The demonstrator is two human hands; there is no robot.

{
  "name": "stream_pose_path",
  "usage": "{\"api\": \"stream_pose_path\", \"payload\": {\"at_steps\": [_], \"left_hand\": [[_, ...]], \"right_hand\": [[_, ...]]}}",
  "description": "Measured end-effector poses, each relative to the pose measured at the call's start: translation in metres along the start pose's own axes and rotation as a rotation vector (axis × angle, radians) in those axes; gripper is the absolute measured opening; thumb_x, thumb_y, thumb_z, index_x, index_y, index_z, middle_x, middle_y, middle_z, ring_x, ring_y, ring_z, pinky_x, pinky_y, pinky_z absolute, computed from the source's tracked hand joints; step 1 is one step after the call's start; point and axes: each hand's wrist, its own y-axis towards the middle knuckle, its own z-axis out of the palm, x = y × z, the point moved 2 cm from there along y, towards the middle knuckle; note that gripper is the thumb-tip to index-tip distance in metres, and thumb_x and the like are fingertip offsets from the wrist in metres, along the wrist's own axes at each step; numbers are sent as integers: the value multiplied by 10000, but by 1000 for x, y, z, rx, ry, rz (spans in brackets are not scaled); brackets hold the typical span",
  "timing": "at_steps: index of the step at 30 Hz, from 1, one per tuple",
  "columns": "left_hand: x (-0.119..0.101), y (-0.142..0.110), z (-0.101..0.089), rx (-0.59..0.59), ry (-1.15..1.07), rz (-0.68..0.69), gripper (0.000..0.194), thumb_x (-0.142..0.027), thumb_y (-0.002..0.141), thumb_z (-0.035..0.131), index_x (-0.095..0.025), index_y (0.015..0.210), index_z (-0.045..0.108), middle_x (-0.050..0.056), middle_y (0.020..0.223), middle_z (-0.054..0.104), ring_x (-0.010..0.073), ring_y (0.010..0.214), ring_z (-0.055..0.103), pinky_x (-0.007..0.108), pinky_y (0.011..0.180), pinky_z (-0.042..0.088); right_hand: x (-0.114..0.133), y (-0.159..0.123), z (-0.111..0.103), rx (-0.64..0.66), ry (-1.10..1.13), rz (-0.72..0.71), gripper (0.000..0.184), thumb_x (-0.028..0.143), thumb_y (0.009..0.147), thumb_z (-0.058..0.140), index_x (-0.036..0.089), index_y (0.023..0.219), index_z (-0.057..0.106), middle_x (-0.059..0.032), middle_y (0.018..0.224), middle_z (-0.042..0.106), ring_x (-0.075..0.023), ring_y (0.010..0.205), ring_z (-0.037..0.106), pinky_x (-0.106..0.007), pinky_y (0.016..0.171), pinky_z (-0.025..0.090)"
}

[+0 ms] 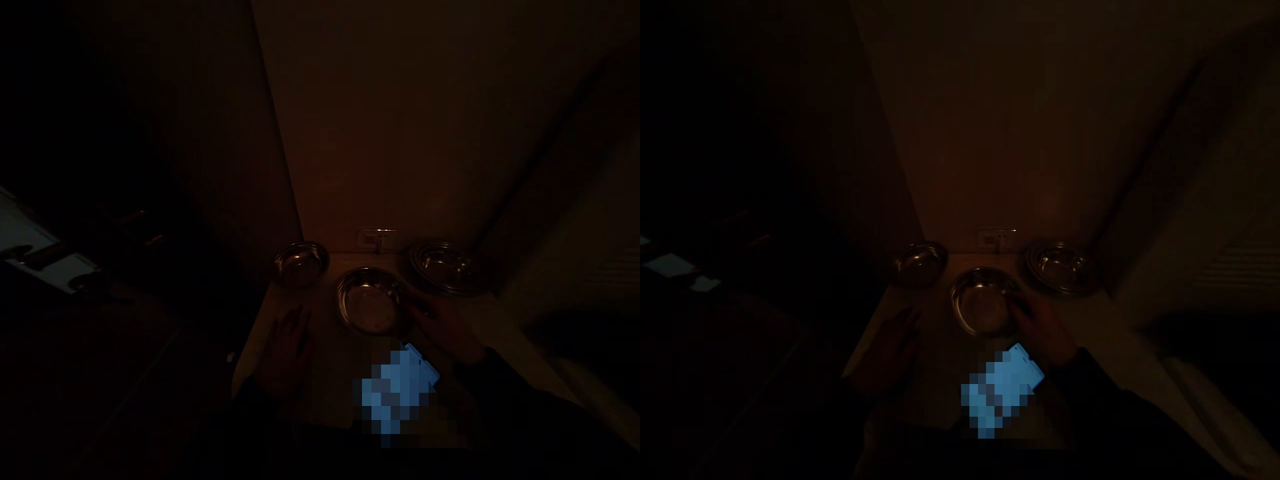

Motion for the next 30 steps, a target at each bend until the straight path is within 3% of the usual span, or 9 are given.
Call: {"api": "stream_pose_path", "payload": {"at_steps": [3, 6, 10, 14, 17, 21, 26, 30], "left_hand": [[-10, 11, -8, -11, -82, -43, 520, -334, 886, 367, -88, 1321, 511, 166, 1358, 535, 263, 1258, 501, 452, 1088, 350], [-16, 24, -11, -60, -168, -79, 529, -370, 888, 366, -78, 1297, 530, 156, 1347, 549, 243, 1259, 504, 380, 1080, 375], [-22, 44, 1, -53, -264, -99, 542, -379, 883, 391, -98, 1335, 487, 155, 1400, 495, 248, 1309, 452, 385, 1103, 332], [-24, 66, 20, 37, -456, -255, 530, -386, 883, 428, -94, 1319, 503, 179, 1393, 493, 255, 1302, 462, 362, 1075, 352], [-27, 79, 28, 69, -550, -327, 425, -344, 890, 427, -103, 1191, 605, 165, 1278, 602, 261, 1207, 552, 378, 1029, 398], [-34, 86, 35, 90, -649, -288, 371, -305, 889, 424, -111, 1107, 655, 125, 1186, 667, 247, 1115, 611, 375, 992, 437], [-39, 91, 45, 38, -743, -306, 380, -239, 868, 455, -57, 1152, 631, 152, 1210, 648, 253, 1134, 601, 385, 997, 439], [-46, 99, 50, 19, -853, -290, 354, -259, 858, 485, -86, 1111, 662, 134, 1184, 667, 248, 1109, 618, 370, 975, 463]], "right_hand": [[-8, 1, -11, -37, -40, -14, 366, 383, 822, 494, 176, 1034, 709, -101, 1039, 725, -269, 947, 677, -389, 841, 532], [-21, 3, -20, -71, -74, 26, 357, 382, 814, 496, 179, 1013, 712, -104, 1025, 728, -270, 933, 680, -396, 839, 532], [-41, 5, -24, -68, -73, 109, 355, 383, 786, 508, 170, 985, 712, -124, 1046, 719, -294, 970, 662, -450, 889, 497], [-49, 4, -18, 16, -31, 122, 375, 401, 791, 484, 160, 949, 725, -123, 1002, 729, -283, 910, 674, -437, 841, 514], [-49, 2, -12, 85, 21, 128, 380, 414, 799, 472, 154, 885, 736, -101, 890, 743, -248, 805, 684, -369, 728, 542], [-48, 5, -8, 130, 102, 161, 392, 420, 804, 470, 140, 858, 738, -57, 694, 717, -191, 609, 649, -285, 534, 513], [-53, 13, -13, 49, 159, 214, 329, 367, 762, 506, 157, 837, 747, -66, 772, 739, -203, 671, 659, -297, 572, 531], [-60, 17, -22, -12, 174, 253, 292, 354, 759, 526, 179, 812, 754, -70, 762, 743, -219, 715, 674, -311, 607, 545]]}}
